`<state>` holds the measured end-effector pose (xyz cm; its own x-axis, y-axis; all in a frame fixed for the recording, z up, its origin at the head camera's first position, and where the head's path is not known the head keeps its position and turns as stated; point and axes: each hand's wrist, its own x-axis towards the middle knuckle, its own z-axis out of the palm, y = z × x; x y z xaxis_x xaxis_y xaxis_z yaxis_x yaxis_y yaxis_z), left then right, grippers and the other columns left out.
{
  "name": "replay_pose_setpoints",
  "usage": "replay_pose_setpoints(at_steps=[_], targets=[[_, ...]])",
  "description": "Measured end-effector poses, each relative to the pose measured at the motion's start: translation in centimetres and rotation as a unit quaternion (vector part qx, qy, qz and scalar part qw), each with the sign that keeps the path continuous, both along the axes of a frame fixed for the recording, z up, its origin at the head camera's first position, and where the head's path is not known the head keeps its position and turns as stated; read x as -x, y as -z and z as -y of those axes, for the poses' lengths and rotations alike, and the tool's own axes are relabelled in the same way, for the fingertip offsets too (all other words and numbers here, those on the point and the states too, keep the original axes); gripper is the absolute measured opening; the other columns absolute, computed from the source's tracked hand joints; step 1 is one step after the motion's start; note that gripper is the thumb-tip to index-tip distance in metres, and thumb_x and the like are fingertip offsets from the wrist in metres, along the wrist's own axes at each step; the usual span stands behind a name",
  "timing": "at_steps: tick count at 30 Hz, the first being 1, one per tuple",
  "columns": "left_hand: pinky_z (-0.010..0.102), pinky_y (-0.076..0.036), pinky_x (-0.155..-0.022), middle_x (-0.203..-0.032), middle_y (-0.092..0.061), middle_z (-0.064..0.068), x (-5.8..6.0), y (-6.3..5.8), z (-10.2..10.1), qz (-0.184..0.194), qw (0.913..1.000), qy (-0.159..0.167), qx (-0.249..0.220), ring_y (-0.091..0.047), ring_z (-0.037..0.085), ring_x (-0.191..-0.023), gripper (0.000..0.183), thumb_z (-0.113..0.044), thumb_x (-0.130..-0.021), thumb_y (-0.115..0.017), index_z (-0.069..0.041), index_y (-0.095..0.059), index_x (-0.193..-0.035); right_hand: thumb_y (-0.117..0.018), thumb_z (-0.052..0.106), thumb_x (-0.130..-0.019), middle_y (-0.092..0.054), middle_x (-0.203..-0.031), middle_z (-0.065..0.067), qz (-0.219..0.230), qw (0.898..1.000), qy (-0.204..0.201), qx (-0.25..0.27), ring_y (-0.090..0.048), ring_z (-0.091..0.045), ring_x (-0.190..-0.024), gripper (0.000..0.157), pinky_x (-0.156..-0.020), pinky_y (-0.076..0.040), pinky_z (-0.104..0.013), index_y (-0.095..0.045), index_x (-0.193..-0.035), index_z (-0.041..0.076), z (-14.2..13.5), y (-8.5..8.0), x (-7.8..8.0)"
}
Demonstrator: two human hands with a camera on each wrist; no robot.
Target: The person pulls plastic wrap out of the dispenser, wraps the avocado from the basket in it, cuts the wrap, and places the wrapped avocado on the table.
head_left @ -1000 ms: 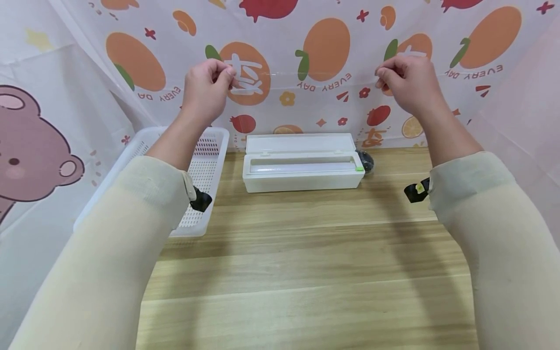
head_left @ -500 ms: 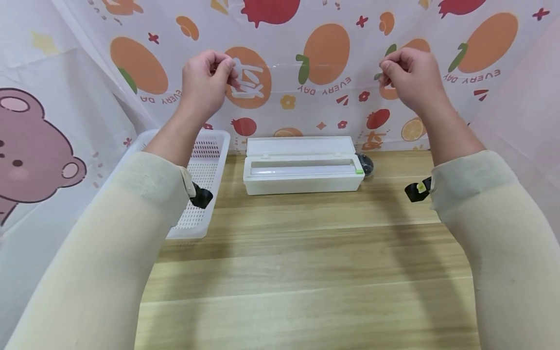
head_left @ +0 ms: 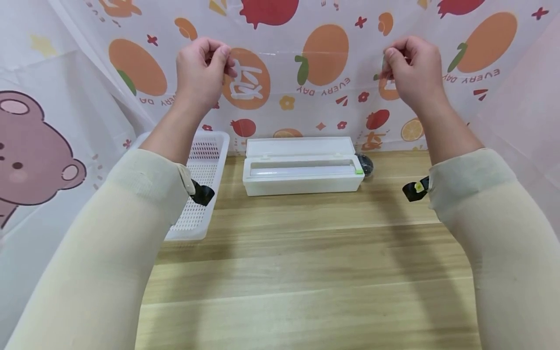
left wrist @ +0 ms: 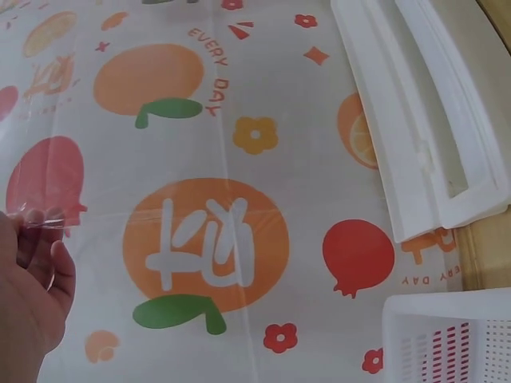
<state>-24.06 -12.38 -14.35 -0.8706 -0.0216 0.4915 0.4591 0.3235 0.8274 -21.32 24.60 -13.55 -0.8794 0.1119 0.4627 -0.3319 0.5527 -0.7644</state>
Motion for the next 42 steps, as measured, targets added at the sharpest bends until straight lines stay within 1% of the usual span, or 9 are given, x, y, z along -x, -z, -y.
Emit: replay_pose_setpoints(at_steps=[3, 10, 16, 21, 27, 32, 35, 39, 42], targets=[[0.018, -0.052, -0.079, -0.087, -0.063, -0.003, -0.3, -0.2, -0.1, -0.009, 1.0, -0.003, -0.002, -0.065, 0.01, -0.08, 0.015, -0.024, -0.099, -0.056, -0.012, -0.064, -0.1, -0.054, 0.032, -0.1, -0.059, -0.086, 0.006, -0.012, 1.0, 0.004, 0.007, -0.064, -0.006, -0.08, 0.023, -0.086, -0.051, -0.018, -0.064, -0.112, 0.015, 0.2, -0.1, -0.1], [0.018, -0.053, -0.082, -0.083, -0.062, -0.001, -1.4, -1.0, -0.4, -0.027, 0.9993, 0.004, -0.025, -0.065, 0.012, -0.079, 0.02, -0.022, -0.098, -0.058, -0.004, -0.065, -0.105, -0.056, 0.03, -0.099, -0.06, -0.083, 0.005, -0.044, 0.999, -0.003, 0.022, -0.064, -0.005, -0.073, 0.022, -0.081, -0.052, -0.016, -0.065, -0.112, 0.014, 0.3, -0.5, 0.0], [0.019, -0.053, -0.083, -0.083, -0.062, -0.001, -2.0, -1.4, -0.7, -0.05, 0.9978, 0.003, -0.043, -0.064, 0.012, -0.078, 0.019, -0.021, -0.098, -0.058, -0.004, -0.065, -0.104, -0.057, 0.029, -0.098, -0.062, -0.082, 0.003, -0.087, 0.995, -0.007, 0.045, -0.064, -0.007, -0.071, 0.021, -0.079, -0.052, -0.017, -0.065, -0.112, 0.014, 0.5, -0.4, -0.1], [0.02, -0.053, -0.083, -0.083, -0.061, -0.001, -2.1, -1.6, -0.9, -0.072, 0.9955, -0.006, -0.061, -0.063, 0.012, -0.075, 0.016, -0.019, -0.098, -0.058, -0.006, -0.064, -0.102, -0.058, 0.028, -0.098, -0.062, -0.081, 0.001, -0.122, 0.991, -0.002, 0.054, -0.064, -0.008, -0.07, 0.022, -0.078, -0.053, -0.017, -0.066, -0.111, 0.012, 1.0, -0.6, -0.5], [0.02, -0.053, -0.084, -0.083, -0.059, -0.002, -2.4, -1.9, -1.0, -0.08, 0.9928, -0.027, -0.084, -0.062, 0.01, -0.074, 0.014, -0.019, -0.098, -0.058, -0.007, -0.064, -0.102, -0.059, 0.026, -0.097, -0.062, -0.079, -0.001, -0.155, 0.985, 0.004, 0.072, -0.063, -0.009, -0.067, 0.022, -0.076, -0.053, -0.018, -0.067, -0.11, 0.009, 1.8, -1.1, -1.0], [0.02, -0.053, -0.085, -0.082, -0.06, -0.003, -2.4, -2.1, -1.2, -0.094, 0.99, -0.039, -0.098, -0.062, 0.009, -0.073, 0.013, -0.019, -0.098, -0.058, -0.008, -0.065, -0.101, -0.059, 0.021, -0.097, -0.06, -0.075, 0.0, -0.169, 0.98, -0.005, 0.103, -0.061, -0.01, -0.065, 0.017, -0.072, -0.053, -0.018, -0.067, -0.108, 0.01, 2.2, -1.4, -1.3], [0.02, -0.053, -0.084, -0.081, -0.06, -0.002, -2.1, -2.1, -1.1, -0.107, 0.9881, -0.039, -0.103, -0.061, 0.009, -0.072, 0.012, -0.018, -0.098, -0.058, -0.009, -0.065, -0.1, -0.06, 0.02, -0.097, -0.059, -0.075, 0.001, -0.18, 0.978, -0.008, 0.108, -0.061, -0.01, -0.064, 0.015, -0.07, -0.053, -0.018, -0.068, -0.105, 0.01, 2.3, -1.7, -1.4], [0.021, -0.053, -0.082, -0.082, -0.06, -0.001, -1.5, -2.1, -0.8, -0.123, 0.9859, -0.037, -0.107, -0.061, 0.011, -0.071, 0.013, -0.019, -0.097, -0.059, -0.009, -0.067, -0.101, -0.061, 0.023, -0.096, -0.061, -0.078, 0.0, -0.185, 0.977, 0.0, 0.11, -0.062, -0.011, -0.066, 0.018, -0.071, -0.053, -0.018, -0.069, -0.106, 0.01, 2.4, -2.1, -1.5], [0.021, -0.053, -0.082, -0.084, -0.061, -0.001, -1.4, -2.3, -0.6, -0.126, 0.9854, -0.038, -0.108, -0.062, 0.011, -0.072, 0.015, -0.02, -0.096, -0.06, -0.009, -0.067, -0.104, -0.063, 0.026, -0.095, -0.061, -0.08, -0.001, -0.177, 0.977, 0.003, 0.117, -0.062, -0.012, -0.067, 0.022, -0.073, -0.053, -0.018, -0.07, -0.108, 0.01, 2.4, -2.5, -1.6]])
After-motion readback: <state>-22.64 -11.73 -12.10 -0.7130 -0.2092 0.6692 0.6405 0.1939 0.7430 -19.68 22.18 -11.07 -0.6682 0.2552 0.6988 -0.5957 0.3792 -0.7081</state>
